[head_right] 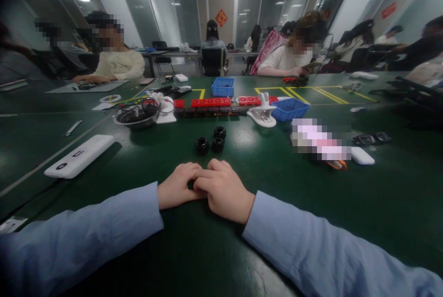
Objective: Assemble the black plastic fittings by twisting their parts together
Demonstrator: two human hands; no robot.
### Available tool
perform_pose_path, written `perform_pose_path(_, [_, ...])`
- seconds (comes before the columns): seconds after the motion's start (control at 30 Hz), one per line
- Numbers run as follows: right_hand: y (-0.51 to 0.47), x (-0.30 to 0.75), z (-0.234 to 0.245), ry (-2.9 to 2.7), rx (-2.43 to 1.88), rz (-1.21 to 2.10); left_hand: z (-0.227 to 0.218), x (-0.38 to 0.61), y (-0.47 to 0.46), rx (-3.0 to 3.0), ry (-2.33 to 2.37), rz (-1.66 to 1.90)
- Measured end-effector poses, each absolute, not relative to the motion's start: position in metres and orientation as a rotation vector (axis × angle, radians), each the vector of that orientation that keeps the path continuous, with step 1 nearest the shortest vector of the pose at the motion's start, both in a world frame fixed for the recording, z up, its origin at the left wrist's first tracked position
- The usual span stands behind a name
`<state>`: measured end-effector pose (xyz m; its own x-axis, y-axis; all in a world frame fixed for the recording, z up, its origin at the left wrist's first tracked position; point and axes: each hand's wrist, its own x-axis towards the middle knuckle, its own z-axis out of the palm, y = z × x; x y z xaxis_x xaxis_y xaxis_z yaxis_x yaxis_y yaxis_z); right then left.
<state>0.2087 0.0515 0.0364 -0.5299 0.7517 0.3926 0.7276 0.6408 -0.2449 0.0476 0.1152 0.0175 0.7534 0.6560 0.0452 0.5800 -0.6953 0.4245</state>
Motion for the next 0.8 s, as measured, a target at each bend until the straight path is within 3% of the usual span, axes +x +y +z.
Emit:
perform_pose_path(0.27, [0.055,0.208,0.020,-2.307,-0.855,-0.044,0.015,0.047,0.119,2.622,0.919,0.263])
perform_pose_path(0.67, [0.049,0.209,0.025,-2.228,-0.815,-0.171,0.013,0.045,0.119,2.653,0.905,0.275])
perform_pose_path(0.8, [0.044,0.211,0.031,-2.102,-1.004,-0.179,0.012,0.044,0.118,2.638,0.915,0.289])
